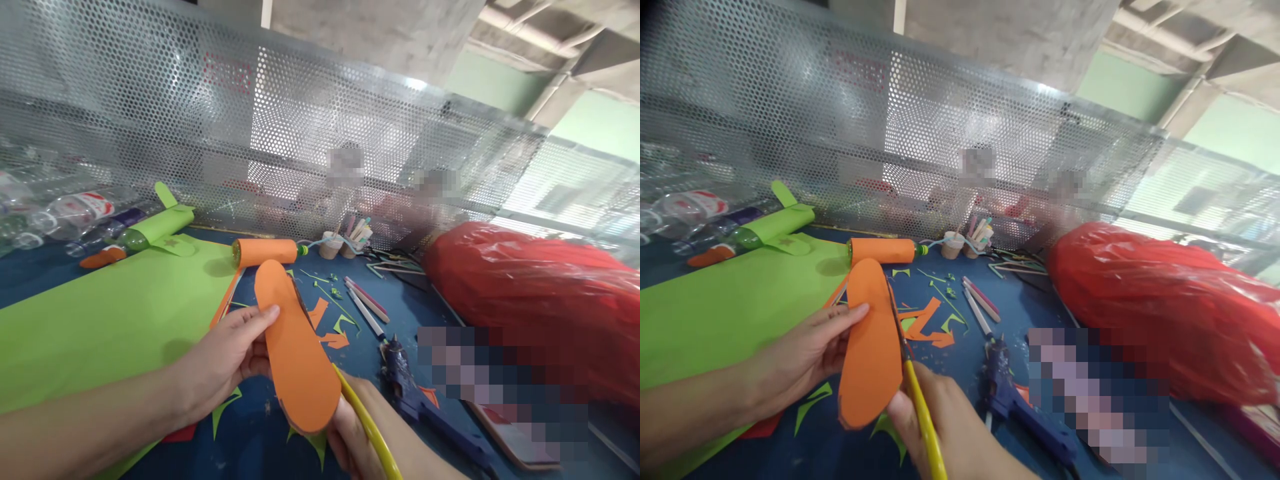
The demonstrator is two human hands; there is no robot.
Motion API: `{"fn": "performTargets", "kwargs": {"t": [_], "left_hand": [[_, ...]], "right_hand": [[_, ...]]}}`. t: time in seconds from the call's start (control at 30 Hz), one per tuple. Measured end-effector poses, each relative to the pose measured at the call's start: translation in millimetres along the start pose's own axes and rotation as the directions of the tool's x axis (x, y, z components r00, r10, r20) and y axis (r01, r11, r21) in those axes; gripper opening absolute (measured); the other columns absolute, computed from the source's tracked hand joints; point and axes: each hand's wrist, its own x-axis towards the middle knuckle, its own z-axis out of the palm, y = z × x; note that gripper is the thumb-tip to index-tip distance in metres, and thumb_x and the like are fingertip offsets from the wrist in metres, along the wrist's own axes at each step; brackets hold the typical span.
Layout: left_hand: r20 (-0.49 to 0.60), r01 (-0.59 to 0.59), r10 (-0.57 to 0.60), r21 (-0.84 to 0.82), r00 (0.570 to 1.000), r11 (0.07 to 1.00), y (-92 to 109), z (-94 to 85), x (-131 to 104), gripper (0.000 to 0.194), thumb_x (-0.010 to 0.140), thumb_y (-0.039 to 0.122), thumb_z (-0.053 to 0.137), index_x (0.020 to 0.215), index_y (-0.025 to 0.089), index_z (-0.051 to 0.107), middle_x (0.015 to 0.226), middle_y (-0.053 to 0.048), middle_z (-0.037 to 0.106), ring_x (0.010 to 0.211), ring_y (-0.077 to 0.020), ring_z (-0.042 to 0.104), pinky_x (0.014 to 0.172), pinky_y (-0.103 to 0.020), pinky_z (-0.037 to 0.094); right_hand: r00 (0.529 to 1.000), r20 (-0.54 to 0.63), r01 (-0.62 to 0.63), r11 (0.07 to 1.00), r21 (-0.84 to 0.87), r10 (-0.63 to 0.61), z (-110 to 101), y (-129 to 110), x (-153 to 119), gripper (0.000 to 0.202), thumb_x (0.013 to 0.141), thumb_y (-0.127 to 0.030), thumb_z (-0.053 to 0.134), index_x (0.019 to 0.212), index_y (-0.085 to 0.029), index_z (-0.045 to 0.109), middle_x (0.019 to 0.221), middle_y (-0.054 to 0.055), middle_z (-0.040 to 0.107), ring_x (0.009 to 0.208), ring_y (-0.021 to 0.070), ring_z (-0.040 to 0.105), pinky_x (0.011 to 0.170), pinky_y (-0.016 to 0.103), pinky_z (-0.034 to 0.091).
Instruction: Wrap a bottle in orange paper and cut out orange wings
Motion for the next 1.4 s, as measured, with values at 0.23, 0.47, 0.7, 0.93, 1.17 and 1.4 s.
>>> {"fn": "performTargets", "kwargs": {"t": [0.23, 0.47, 0.7, 0.93, 1.17, 1.4], "left_hand": [[-0.046, -0.007, 0.009, 0.050, 0.999, 0.999, -0.9, 1.2, -0.3, 0.016, 0.085, 0.032, 0.065, 0.088, 0.016, 0.067, 0.083, -0.006, 0.077, 0.074, -0.0175, 0.072, 0.063, -0.023, 0.055], [-0.116, -0.022, 0.036, 0.121, 0.993, 0.992, -0.9, 3.4, -1.5, 0.015, 0.080, 0.025, 0.070, 0.094, 0.020, 0.068, 0.091, -0.003, 0.078, 0.080, -0.0193, 0.072, 0.069, -0.024, 0.056], [-0.101, -0.046, 0.058, 0.118, 0.993, 0.992, -3.1, -1.1, 0.8, 0.021, 0.083, 0.032, 0.067, 0.098, 0.019, 0.072, 0.097, -0.006, 0.077, 0.092, -0.0261, 0.071, 0.065, -0.028, 0.056], [-0.045, -0.050, 0.053, 0.067, 0.998, 0.997, -4.2, -0.2, 1.0, 0.017, 0.082, 0.033, 0.069, 0.085, 0.017, 0.072, 0.093, -0.005, 0.078, 0.091, -0.0223, 0.071, 0.071, -0.025, 0.055], [-0.064, -0.054, 0.058, 0.050, 0.996, 0.997, -4.0, 1.5, 0.4, 0.017, 0.081, 0.035, 0.070, 0.083, 0.018, 0.068, 0.085, -0.002, 0.078, 0.082, -0.0194, 0.072, 0.071, -0.025, 0.054], [-0.011, -0.068, 0.069, 0.067, 0.998, 0.995, -5.7, -0.1, 1.5, 0.017, 0.081, 0.035, 0.070, 0.082, 0.019, 0.069, 0.089, -0.004, 0.078, 0.092, -0.0243, 0.071, 0.072, -0.028, 0.055]], "right_hand": [[1.000, -0.011, 0.003, 1.000, -0.029, -0.003, 3.5, 12.4, -3.7, 0.061, 0.090, -0.071, 0.030, 0.091, -0.017, 0.059, 0.071, 0.001, 0.055, 0.061, 0.0134, 0.049, 0.054, 0.023, 0.038], [0.996, 0.031, -0.079, 0.997, 0.007, 0.078, 5.3, 5.0, -7.9, 0.070, 0.082, -0.082, 0.020, 0.074, -0.018, 0.047, 0.056, -0.003, 0.046, 0.051, 0.0095, 0.041, 0.046, 0.021, 0.031], [0.989, 0.023, -0.145, 0.988, -0.050, 0.147, 5.6, 4.8, -7.4, 0.075, 0.076, -0.087, 0.018, 0.073, -0.018, 0.046, 0.059, -0.001, 0.048, 0.052, 0.0101, 0.041, 0.047, 0.021, 0.033], [1.000, 0.010, -0.024, 0.993, -0.115, 0.025, 5.4, 11.9, -4.3, 0.069, 0.085, -0.080, 0.015, 0.074, -0.019, 0.045, 0.059, -0.002, 0.044, 0.053, 0.0101, 0.037, 0.044, 0.021, 0.027], [1.000, 0.001, 0.011, 0.992, -0.124, -0.011, 7.4, 21.0, -0.6, 0.068, 0.086, -0.078, 0.018, 0.074, -0.018, 0.047, 0.060, -0.002, 0.044, 0.053, 0.0102, 0.039, 0.043, 0.021, 0.027], [1.000, 0.001, 0.017, 0.996, -0.092, -0.017, 8.8, 24.2, 2.8, 0.069, 0.083, -0.081, 0.020, 0.077, -0.018, 0.049, 0.058, -0.001, 0.045, 0.054, 0.0109, 0.042, 0.044, 0.020, 0.030]]}}
